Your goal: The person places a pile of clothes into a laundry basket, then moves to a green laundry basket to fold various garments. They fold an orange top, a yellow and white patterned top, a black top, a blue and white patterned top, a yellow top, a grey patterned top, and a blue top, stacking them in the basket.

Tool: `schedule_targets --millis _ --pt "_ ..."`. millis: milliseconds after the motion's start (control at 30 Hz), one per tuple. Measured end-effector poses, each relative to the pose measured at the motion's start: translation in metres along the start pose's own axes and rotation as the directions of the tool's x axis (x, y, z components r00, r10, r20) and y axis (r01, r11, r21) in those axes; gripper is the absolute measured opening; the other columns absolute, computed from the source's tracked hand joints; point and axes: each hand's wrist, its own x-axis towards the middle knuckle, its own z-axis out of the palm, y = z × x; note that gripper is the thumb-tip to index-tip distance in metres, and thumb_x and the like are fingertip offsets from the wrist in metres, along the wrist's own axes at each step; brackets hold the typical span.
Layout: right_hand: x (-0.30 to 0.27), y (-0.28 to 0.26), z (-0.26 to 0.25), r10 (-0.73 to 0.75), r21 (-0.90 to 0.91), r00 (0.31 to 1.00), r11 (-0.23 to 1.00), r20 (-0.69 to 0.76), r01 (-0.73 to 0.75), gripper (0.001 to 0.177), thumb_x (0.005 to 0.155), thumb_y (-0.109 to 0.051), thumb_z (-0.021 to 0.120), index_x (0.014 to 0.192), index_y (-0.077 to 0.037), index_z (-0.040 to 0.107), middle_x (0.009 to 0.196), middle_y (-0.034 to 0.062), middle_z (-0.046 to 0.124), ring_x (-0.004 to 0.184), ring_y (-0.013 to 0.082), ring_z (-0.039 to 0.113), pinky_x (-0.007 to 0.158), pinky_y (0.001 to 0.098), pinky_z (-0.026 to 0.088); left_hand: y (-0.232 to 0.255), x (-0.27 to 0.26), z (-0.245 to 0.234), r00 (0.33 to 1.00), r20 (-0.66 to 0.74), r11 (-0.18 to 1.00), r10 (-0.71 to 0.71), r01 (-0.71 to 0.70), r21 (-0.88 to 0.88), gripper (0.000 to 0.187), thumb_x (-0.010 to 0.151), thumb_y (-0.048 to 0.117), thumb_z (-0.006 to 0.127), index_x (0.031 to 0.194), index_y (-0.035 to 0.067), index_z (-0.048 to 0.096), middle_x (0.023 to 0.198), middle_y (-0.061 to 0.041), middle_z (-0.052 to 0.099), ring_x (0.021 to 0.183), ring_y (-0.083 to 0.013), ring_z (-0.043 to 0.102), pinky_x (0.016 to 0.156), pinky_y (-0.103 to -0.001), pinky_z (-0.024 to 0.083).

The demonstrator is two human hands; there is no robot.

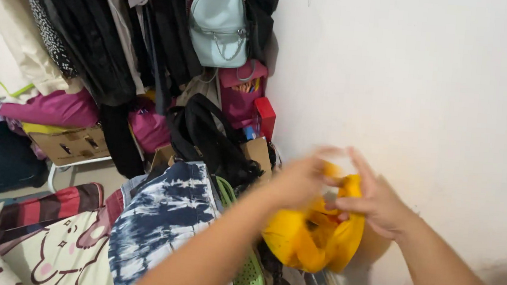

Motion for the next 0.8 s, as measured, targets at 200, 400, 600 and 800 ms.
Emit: schedule_targets --millis 200,400,600,800 --pt "0.008 -0.011 0.002 -0.006 0.003 0.933 1.0 -0.36 0.008 0.027 0.1 -0.018 0.06 0.119 0.002 0.064 0.102 0.0139 0.07 0.084 0.0209 0.066 0.072 0.0361 0.054 0.046 -0.041 0.038 0.922 -0.277 0.871 0.269 -0.111 0.478 0.096 0.073 0.026 0.082 0.156 0.01 0.037 0.148 -0.024 0.046 0.142 -0.0418 0.04 0.114 -0.055 0.036" --pt "-0.017 -0.068 0.051 0.032 0.328 0.999 0.944 -0.008 -0.028 0.022 0.095 -0.021 0.057 0.109 -0.004 0.059 0.102 0.0183 0.072 0.086 0.0286 0.073 0.077 0.0438 0.058 -0.041 -0.03 0.059 0.916 -0.389 0.99 -0.098 0.13 0.057 0.064 0.081 0.024 0.068 0.14 0.006 0.053 0.129 -0.023 0.059 0.122 -0.0364 0.056 0.099 -0.047 0.047" --pt "-0.012 -0.075 0.036 0.061 -0.389 0.997 0.918 -0.036 -0.07 0.043 0.088 -0.028 0.073 0.123 -0.006 0.06 0.114 0.0143 0.077 0.109 0.0283 0.072 0.094 0.0399 0.056 -0.072 0.016 0.037 0.851 -0.422 0.713 -0.312 -0.083 -0.696 0.034 0.095 0.016 0.054 0.125 0.006 0.068 0.116 -0.008 0.075 0.103 -0.0197 0.072 0.088 -0.033 0.058" --pt "0.051 -0.007 -0.006 -0.283 -0.979 0.959 0.192 0.017 0.073 0.101 0.067 -0.046 0.085 0.152 -0.012 0.042 0.142 0.0186 0.058 0.122 0.0333 0.055 0.099 0.0435 0.046 -0.052 0.049 0.039 0.954 -0.262 0.799 -0.146 -0.043 -0.6 0.045 0.086 0.016 0.071 0.128 0.004 0.064 0.113 -0.008 0.07 0.099 -0.0212 0.067 0.081 -0.038 0.057"
